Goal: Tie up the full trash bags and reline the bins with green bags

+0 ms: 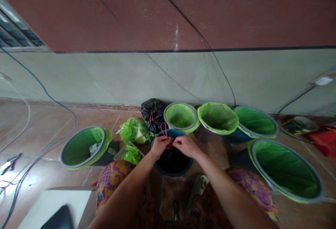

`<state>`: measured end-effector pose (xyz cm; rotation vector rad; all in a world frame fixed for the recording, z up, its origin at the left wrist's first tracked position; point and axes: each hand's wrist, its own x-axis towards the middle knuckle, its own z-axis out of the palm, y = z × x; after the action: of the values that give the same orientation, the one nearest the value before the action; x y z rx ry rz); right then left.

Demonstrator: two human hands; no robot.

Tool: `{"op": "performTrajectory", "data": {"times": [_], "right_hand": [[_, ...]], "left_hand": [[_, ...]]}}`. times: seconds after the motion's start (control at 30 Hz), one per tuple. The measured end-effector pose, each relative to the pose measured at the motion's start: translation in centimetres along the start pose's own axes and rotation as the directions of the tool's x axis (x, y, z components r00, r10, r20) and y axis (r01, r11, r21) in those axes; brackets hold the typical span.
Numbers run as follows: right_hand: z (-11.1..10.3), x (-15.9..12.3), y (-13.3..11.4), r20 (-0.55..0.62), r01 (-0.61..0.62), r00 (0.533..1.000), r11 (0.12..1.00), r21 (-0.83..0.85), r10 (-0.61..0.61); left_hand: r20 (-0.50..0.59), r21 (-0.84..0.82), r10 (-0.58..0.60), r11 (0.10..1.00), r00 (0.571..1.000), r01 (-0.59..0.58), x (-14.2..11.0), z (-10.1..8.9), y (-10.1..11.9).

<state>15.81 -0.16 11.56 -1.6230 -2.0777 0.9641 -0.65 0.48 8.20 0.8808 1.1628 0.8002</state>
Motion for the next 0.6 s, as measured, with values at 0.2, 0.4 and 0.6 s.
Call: {"op": "performTrajectory", "data": {"times": [0.2, 0.4, 0.6], "right_hand": [[0.3, -0.2, 0.7, 0.125, -0.035, 0.991, 0.998, -0.058, 0.042], [1.0, 0.5, 1.2, -0.079, -0.057, 0.995, 0.997, -0.053, 0.053], [2.3, 0.9, 1.4, 0.005, 0.004, 1.0, 0.994, 0.106, -0.004]], "left_hand": [[-0.034, 0.126, 0.128, 0.984, 0.991, -0.123, 0.3, -0.2, -0.4], [0.032, 0.349, 0.302, 0.89, 0.953, -0.294, 0.6, -0.3, -0.9], [0.0, 0.556, 0.44, 0.746, 0.898, -0.366, 0.8, -0.3, -1.1]]}}
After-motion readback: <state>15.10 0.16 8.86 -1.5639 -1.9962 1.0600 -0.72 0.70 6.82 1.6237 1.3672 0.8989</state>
